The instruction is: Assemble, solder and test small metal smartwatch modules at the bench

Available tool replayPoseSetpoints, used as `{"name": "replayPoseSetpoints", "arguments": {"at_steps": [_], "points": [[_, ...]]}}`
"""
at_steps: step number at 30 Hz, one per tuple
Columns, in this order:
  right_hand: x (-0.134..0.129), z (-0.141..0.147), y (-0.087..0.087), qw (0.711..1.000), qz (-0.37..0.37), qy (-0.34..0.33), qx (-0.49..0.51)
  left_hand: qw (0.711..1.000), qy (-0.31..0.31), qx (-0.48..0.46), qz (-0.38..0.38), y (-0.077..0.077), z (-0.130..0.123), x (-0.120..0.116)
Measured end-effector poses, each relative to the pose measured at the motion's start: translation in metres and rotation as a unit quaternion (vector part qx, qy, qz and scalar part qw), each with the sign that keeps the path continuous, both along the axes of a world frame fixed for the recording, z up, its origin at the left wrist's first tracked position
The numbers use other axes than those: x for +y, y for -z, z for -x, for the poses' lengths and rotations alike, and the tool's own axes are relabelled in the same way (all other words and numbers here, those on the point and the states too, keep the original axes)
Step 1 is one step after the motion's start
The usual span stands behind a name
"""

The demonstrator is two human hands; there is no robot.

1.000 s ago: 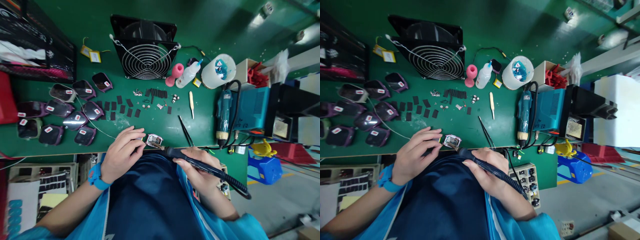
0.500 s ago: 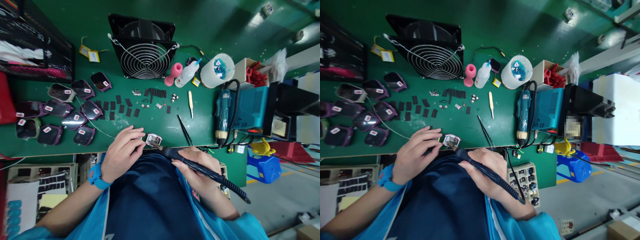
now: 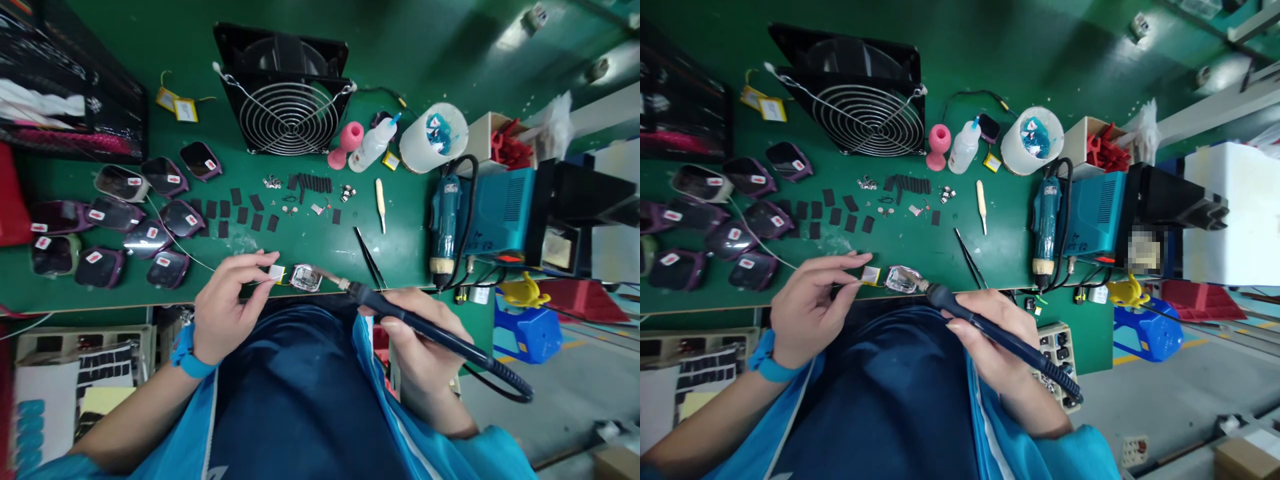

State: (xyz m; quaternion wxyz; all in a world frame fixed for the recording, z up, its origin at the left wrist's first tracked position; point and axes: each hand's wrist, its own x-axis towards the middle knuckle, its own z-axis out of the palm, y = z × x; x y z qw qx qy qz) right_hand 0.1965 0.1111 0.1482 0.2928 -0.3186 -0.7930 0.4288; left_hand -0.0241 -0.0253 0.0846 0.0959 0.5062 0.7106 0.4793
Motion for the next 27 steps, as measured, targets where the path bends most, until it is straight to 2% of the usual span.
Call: {"name": "replayPoseSetpoints", "arguments": {"at_steps": [5,8,14,17,22,27], "points": [[0.002,-0.001,0.004,0.999,0.043,0.004,0.032,0.998,0.056,0.032,0.011,0.000,-0.001,0.001],[-0.002,-0.002,0.005,1.000,0.012,-0.005,-0.002,0.996,0.082,0.041,0.004,0.002,-0.001,0.003],[-0.006,0.002,0.003,0.998,-0.029,-0.032,-0.036,0.994,0.095,0.060,-0.012,0.006,-0.001,0.005],[-0.007,0.003,0.003,0.998,-0.040,-0.029,-0.032,0.993,0.097,0.068,-0.014,0.007,-0.001,0.006],[-0.006,0.002,0.004,0.991,-0.086,-0.035,-0.099,0.992,0.098,0.079,-0.012,0.007,-0.001,0.006],[-0.003,0.009,-0.002,0.987,-0.103,-0.036,-0.117,0.992,0.097,0.085,-0.014,0.007,-0.001,0.006]]}}
